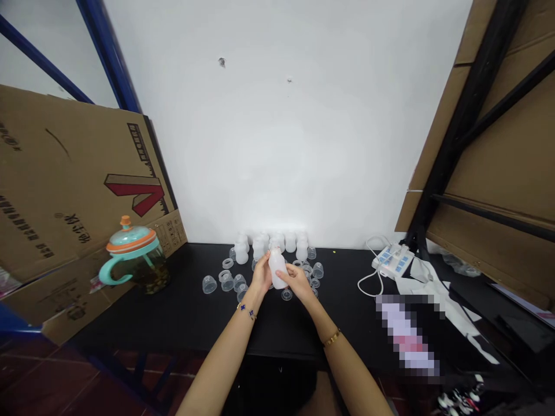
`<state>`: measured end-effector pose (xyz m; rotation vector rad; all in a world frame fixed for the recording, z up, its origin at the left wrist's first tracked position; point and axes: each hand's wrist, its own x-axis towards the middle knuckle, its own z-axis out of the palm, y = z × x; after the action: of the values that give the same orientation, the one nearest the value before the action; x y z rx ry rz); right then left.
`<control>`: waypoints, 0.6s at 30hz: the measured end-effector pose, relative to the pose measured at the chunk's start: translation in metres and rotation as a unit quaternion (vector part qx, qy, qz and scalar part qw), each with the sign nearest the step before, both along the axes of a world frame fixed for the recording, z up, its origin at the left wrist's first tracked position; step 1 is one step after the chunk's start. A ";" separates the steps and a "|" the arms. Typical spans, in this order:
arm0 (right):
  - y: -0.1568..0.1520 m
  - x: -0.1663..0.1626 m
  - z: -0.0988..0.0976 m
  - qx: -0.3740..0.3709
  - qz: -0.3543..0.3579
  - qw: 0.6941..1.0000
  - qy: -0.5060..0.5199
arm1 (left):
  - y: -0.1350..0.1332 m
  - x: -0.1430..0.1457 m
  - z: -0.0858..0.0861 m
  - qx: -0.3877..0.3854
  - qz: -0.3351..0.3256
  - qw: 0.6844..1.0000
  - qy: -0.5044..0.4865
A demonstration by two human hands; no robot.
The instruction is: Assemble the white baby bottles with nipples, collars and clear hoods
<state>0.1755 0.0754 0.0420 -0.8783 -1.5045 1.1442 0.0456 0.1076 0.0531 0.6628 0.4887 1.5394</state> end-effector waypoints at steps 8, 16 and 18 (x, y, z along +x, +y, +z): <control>0.012 0.041 0.008 0.068 -0.307 0.948 -0.036 | 0.002 -0.006 0.003 -0.036 -0.020 0.996 -0.082; 0.019 0.058 0.002 0.069 -0.277 0.904 -0.319 | -0.001 -0.009 0.004 -0.029 -0.055 0.994 -0.095; 0.019 0.058 0.000 0.063 -0.255 0.894 -0.363 | -0.001 -0.009 0.004 -0.032 -0.054 0.993 -0.100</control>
<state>0.2330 0.0941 0.0417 -1.6032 -1.7391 0.3167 0.0367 0.1070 0.0569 0.4718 0.3430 1.4631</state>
